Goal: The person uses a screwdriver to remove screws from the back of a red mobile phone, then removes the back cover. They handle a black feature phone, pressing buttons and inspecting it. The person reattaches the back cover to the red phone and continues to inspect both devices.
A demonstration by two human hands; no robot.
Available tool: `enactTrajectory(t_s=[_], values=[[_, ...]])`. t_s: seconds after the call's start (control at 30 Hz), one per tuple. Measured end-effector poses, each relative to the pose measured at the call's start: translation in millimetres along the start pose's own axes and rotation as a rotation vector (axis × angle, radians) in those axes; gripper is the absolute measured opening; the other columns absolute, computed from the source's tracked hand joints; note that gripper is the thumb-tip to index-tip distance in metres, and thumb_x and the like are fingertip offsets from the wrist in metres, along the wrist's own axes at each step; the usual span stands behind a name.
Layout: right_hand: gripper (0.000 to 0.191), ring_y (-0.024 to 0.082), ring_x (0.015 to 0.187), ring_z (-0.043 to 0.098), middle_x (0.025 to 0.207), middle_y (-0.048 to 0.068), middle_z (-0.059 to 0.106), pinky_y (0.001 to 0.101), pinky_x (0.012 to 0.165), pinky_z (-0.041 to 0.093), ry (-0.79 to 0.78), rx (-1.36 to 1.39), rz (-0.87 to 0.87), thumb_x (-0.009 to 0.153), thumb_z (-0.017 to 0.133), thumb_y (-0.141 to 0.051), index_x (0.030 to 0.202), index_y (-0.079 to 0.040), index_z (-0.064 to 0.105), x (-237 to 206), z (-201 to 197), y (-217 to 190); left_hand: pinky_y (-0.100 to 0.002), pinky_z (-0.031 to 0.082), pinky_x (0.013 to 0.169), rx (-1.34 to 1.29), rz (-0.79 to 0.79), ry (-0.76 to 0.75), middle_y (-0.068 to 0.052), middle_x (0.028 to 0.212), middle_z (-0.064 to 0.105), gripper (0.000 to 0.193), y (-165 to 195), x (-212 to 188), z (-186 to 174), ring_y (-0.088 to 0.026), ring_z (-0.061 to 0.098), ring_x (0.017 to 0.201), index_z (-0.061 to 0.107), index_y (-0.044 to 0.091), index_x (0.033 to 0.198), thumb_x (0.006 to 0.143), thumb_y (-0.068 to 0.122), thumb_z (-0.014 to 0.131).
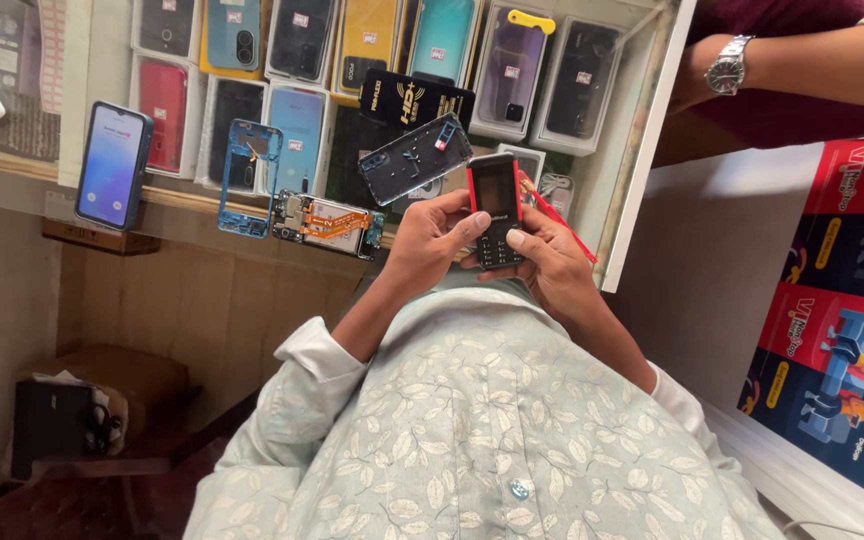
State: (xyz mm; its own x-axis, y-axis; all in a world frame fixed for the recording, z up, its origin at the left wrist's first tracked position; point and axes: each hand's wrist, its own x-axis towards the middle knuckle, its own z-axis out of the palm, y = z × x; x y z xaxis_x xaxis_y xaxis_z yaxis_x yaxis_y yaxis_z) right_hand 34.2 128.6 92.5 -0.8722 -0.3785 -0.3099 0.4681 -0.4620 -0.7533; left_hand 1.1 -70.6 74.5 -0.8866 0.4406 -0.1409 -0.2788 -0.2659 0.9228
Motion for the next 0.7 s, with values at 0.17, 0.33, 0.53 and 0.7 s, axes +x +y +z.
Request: enactTrajectory(t_s=[0.17,0.33,0.53,0.7], values=[[0.047,0.035,0.106,0.073,0.125,0.024,0.065,0.0402,0.084,0.065,-0.007,-0.001,0.007,0.104,0.050,-0.014,0.145,0.008,0.042,0,1,-1,-0.021,0.054,0.075,0.004,0.000,0.028,-0.006,0.103,0.074,0.027,1,-1,3,-0.005,0.065,0.088,0.068,-0.004,0.123,0.104,0.014,0.064],[0.048,0.035,0.106,0.073,0.123,0.025,0.066,0.0413,0.084,0.065,-0.021,-0.012,0.002,0.103,0.051,-0.014,0.145,0.009,0.043,2,2,-3,-0.021,0.053,0.074,0.030,0.024,0.030,-0.006,0.103,0.073,0.025,3,-2,4,-0.005,0.064,0.089,0.069,-0.005,0.122,0.106,0.014,0.064],[0.048,0.036,0.106,0.073,0.125,0.024,0.065,0.0411,0.083,0.065,-0.019,-0.020,0.005,0.103,0.050,-0.013,0.146,0.008,0.042,3,-1,-11,-0.021,0.059,0.075,-0.004,0.000,0.049,-0.005,0.106,0.074,0.030,6,1,8,-0.006,0.066,0.092,0.066,-0.003,0.126,0.104,0.017,0.064],[0.048,0.035,0.105,0.073,0.124,0.024,0.065,0.0422,0.083,0.065,-0.028,-0.018,0.007,0.103,0.051,-0.012,0.146,0.008,0.042,8,-5,-13,-0.021,0.058,0.068,-0.015,-0.022,0.066,-0.004,0.104,0.073,0.034,4,6,9,-0.004,0.064,0.087,0.065,-0.003,0.131,0.104,0.018,0.063]])
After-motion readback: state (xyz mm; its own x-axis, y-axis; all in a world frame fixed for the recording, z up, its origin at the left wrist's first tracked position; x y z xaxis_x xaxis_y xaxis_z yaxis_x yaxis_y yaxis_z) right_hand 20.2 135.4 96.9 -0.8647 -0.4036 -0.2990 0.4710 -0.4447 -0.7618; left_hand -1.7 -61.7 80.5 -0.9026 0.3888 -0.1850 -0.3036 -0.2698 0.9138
